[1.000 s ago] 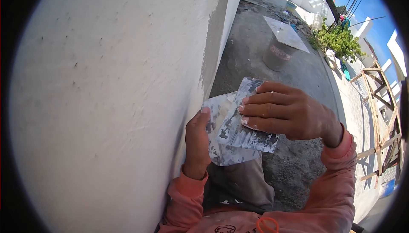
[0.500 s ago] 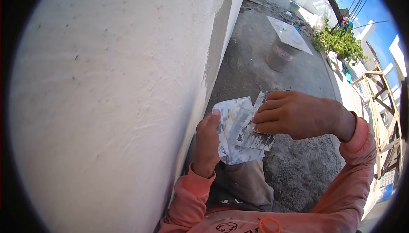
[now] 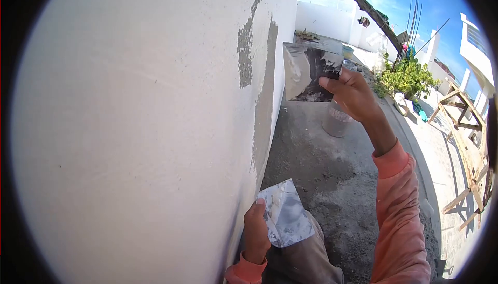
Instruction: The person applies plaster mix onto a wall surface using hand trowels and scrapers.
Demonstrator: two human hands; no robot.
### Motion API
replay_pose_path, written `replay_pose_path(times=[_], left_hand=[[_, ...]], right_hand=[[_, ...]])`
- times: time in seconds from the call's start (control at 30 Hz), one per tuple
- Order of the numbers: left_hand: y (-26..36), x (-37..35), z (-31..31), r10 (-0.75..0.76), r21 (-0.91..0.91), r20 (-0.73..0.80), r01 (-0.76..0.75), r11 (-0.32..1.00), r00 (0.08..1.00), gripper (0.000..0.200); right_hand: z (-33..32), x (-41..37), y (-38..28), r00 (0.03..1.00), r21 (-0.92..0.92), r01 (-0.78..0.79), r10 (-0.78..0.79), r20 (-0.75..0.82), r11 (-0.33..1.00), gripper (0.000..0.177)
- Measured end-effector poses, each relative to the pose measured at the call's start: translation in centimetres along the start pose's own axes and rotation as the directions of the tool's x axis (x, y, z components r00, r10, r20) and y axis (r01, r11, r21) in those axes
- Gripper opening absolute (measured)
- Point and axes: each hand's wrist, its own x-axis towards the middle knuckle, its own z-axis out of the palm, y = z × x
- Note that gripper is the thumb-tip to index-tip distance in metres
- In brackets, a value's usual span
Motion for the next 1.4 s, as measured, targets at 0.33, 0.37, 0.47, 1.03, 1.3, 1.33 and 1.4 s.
replay_pose_path(times=[0.33, 0.37, 0.47, 1.03, 1.3, 1.33, 1.4], left_hand=[[1.0, -0.2, 0.3, -0.006, 0.065, -0.015, 0.007, 0.998, 1.0, 0.04], [1.0, -0.1, 0.3, -0.01, 0.053, -0.017, 0.011, 0.999, 1.0, 0.039], [1.2, -0.3, 0.4, -0.041, 0.039, -0.025, 0.042, 0.998, 0.999, 0.04], [2.7, -1.1, 1.9, -0.104, 0.021, -0.013, 0.104, 0.994, 0.995, 0.044], [2.3, -0.8, 1.6, -0.095, 0.01, 0.014, 0.095, 0.995, 0.995, 0.045], [2.5, -1.0, 1.8, -0.098, -0.004, 0.007, 0.098, 0.995, 0.995, 0.045], [2.8, -1.3, 2.2, -0.092, 0.037, 0.001, 0.092, 0.995, 0.996, 0.043]], right_hand=[[4.4, 14.5, -1.7, 0.923, -0.034, 0.038, -0.048, -0.381, 0.999, 0.019], [4.7, 14.0, -2.6, 0.927, -0.11, -0.007, -0.034, -0.374, 0.994, 0.022], [6.4, 12.9, -3.8, 0.915, -0.162, 0.051, -0.111, -0.388, 0.985, 0.026], [13.5, 2.2, -0.8, 0.672, -0.51, 0.591, -0.731, -0.119, 0.625, 0.085], [10.9, -1.7, -1.9, 0.761, -0.455, 0.53, -0.638, -0.118, 0.716, 0.05], [10.0, -1.4, -2.7, 0.783, -0.464, 0.453, -0.588, -0.201, 0.761, 0.041], [7.4, 2.3, -4.8, 0.849, -0.281, 0.111, -0.238, -0.472, 0.953, 0.018]])
